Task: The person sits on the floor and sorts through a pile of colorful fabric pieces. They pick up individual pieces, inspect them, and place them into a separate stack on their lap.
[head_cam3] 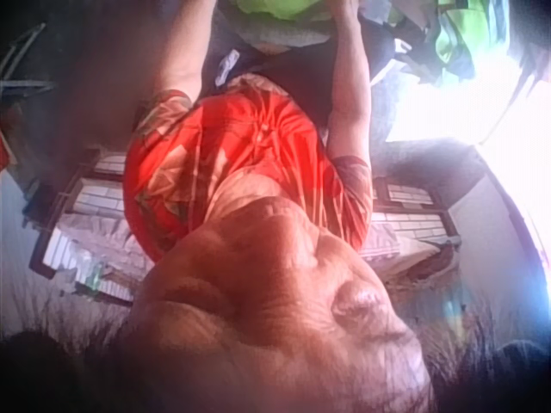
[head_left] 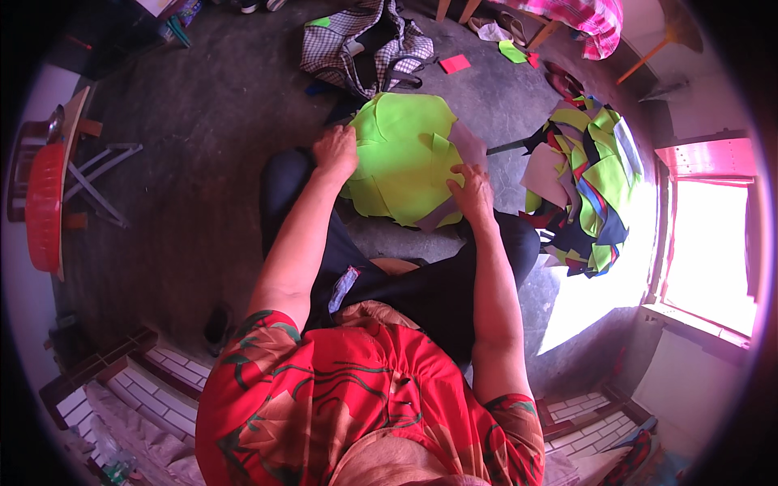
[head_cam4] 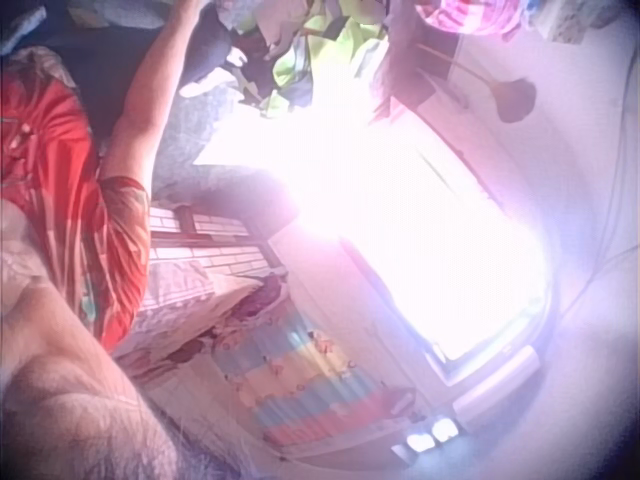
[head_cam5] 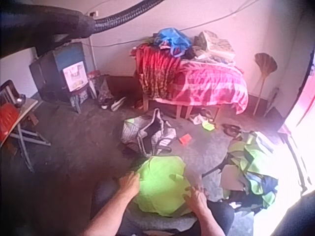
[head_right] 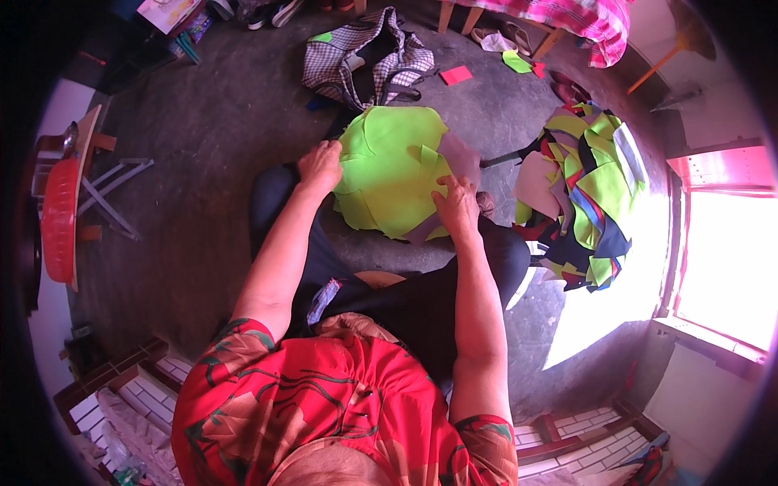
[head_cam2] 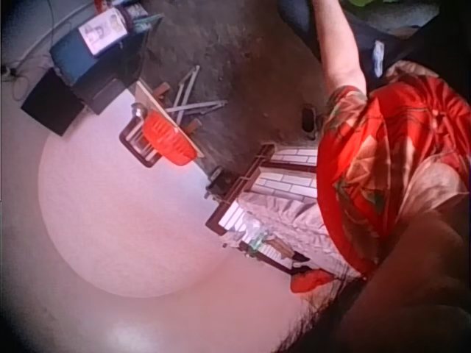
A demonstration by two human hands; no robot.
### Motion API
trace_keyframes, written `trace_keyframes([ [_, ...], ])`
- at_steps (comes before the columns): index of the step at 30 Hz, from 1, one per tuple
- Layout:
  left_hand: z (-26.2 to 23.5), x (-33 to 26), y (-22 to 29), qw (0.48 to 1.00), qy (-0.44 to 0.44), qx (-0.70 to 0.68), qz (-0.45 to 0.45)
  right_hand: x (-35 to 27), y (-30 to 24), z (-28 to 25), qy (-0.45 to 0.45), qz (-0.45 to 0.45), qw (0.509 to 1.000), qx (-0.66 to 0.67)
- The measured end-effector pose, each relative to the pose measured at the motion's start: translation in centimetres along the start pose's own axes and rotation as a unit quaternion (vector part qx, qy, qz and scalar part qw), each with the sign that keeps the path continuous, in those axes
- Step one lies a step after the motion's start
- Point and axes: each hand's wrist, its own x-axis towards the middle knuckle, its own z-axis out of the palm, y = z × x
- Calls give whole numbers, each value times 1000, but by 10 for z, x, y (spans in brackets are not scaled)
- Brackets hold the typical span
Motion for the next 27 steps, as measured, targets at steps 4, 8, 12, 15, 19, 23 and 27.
trace_keyframes([
  [4, 9, -5, 7, 987, 16, -92, 129, 2, 5, 9, -72, -47, 996, 36],
  [8, 16, -22, 28, 943, -81, -208, 249, -2, 13, 30, -116, -90, 989, 7],
  [12, 22, -30, 36, 946, -131, -111, 274, -4, 10, 37, -142, -78, 986, -31],
  [15, 20, -31, 39, 946, -148, -76, 277, -1, 8, 36, -160, -64, 983, -64],
  [19, 21, -32, 38, 945, -153, -53, 283, 1, 7, 37, -167, -67, 982, -54],
  [23, 20, -32, 41, 945, -162, -45, 281, 6, 12, 43, -146, -45, 988, 39],
  [27, 18, -34, 39, 947, -175, -39, 265, 18, -5, 22, -50, -7, 942, 331],
])
